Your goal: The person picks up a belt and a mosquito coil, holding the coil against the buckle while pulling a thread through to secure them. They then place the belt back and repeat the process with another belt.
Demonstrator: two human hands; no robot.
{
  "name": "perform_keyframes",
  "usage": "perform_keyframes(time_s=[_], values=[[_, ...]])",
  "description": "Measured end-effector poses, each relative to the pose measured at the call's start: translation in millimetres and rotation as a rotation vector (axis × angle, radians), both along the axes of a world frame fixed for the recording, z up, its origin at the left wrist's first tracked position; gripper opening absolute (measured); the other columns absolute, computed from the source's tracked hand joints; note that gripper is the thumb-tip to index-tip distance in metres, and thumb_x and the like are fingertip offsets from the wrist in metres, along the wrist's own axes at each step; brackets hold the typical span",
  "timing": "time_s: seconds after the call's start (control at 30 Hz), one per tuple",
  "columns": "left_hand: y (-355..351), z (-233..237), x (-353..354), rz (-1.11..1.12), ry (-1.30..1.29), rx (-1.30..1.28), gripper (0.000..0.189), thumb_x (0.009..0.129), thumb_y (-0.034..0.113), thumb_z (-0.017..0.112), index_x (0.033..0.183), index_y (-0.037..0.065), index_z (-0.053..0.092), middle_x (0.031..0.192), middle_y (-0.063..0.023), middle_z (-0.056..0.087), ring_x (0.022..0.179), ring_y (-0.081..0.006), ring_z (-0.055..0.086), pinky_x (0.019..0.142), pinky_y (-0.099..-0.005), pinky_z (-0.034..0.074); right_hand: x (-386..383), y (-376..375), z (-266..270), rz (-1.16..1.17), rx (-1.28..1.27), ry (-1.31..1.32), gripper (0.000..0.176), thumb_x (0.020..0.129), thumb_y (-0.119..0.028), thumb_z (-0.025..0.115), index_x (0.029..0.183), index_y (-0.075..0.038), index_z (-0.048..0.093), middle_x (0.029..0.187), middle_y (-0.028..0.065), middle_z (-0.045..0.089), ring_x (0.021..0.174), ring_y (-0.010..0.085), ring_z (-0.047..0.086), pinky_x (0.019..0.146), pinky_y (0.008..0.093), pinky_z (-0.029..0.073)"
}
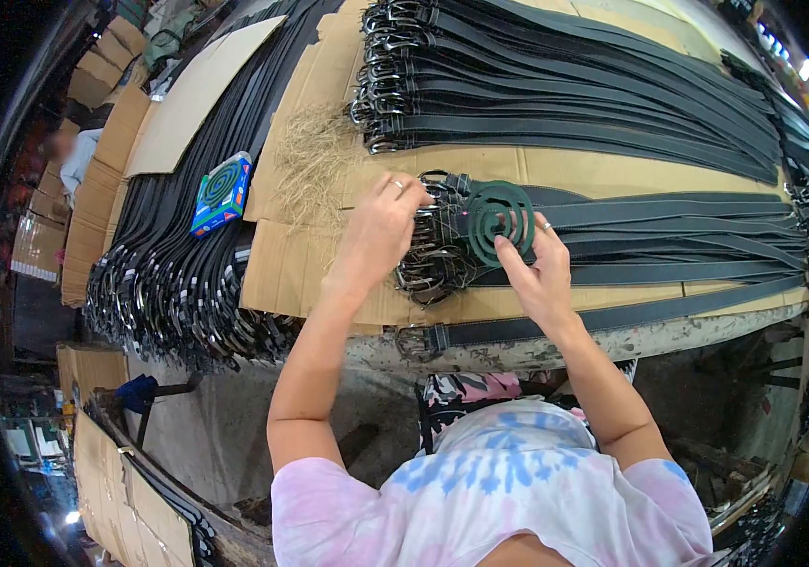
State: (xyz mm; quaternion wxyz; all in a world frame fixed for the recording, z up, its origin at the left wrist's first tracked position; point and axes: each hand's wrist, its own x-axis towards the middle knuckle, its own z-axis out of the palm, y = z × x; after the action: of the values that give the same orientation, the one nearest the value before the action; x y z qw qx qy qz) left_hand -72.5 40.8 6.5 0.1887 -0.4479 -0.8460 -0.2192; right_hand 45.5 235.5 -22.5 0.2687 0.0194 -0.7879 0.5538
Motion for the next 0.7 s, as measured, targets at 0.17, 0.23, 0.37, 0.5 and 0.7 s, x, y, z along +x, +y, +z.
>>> perform_keyframes(time_s=[0.17, 0.23, 0.37, 0.5, 0.7], values=[[10, -6, 5, -0.249, -0.031, -0.135, 0.020, 0.076, -0.002, 0.064, 0.096, 0.000, 0.067, 0.098, -0.0098, 0.062, 0.094, -0.0276, 0.062, 0.080, -0.0368, 0.053, 9, -1, -3, -0.049, -0.024, 0.027, 0.015, 0.084, -0.002, 0.062, 0.097, 0.004, 0.065, 0.096, 0.0168, 0.062, 0.087, 0.0291, 0.060, 0.077, 0.0361, 0.048], [10, -3, 2, -0.278, 0.002, -0.181, 0.019, 0.076, 0.000, 0.063, 0.095, 0.000, 0.067, 0.098, -0.0096, 0.062, 0.095, -0.0267, 0.062, 0.080, -0.0363, 0.053, 14, -1, -4, -0.038, -0.026, 0.014, 0.015, 0.084, -0.001, 0.062, 0.098, 0.004, 0.065, 0.096, 0.0168, 0.063, 0.087, 0.0297, 0.060, 0.078, 0.0369, 0.048], [12, 3, -5, -0.375, 0.116, -0.361, 0.018, 0.077, 0.005, 0.062, 0.093, -0.001, 0.068, 0.098, -0.0091, 0.062, 0.095, -0.0245, 0.063, 0.080, -0.0344, 0.054, 21, -1, -4, -0.029, -0.023, -0.064, 0.017, 0.088, -0.002, 0.061, 0.103, 0.004, 0.067, 0.109, 0.0158, 0.065, 0.100, 0.0273, 0.061, 0.088, 0.0358, 0.048], [18, 8, -2, -0.371, 0.155, -0.464, 0.016, 0.077, 0.008, 0.062, 0.090, 0.000, 0.067, 0.099, -0.0095, 0.062, 0.095, -0.0232, 0.063, 0.078, -0.0336, 0.055, 22, -3, -9, -0.026, -0.038, -0.029, 0.018, 0.086, -0.002, 0.062, 0.103, 0.004, 0.066, 0.106, 0.0169, 0.065, 0.098, 0.0294, 0.061, 0.086, 0.0370, 0.048], [18, 1, -1, -0.366, 0.271, -0.503, 0.008, 0.077, 0.008, 0.061, 0.082, 0.003, 0.063, 0.097, -0.0104, 0.063, 0.090, -0.0228, 0.066, 0.073, -0.0326, 0.056, 22, -7, -15, -0.010, -0.054, 0.004, 0.020, 0.085, -0.002, 0.063, 0.104, 0.004, 0.065, 0.105, 0.0187, 0.064, 0.098, 0.0314, 0.061, 0.086, 0.0380, 0.048]])
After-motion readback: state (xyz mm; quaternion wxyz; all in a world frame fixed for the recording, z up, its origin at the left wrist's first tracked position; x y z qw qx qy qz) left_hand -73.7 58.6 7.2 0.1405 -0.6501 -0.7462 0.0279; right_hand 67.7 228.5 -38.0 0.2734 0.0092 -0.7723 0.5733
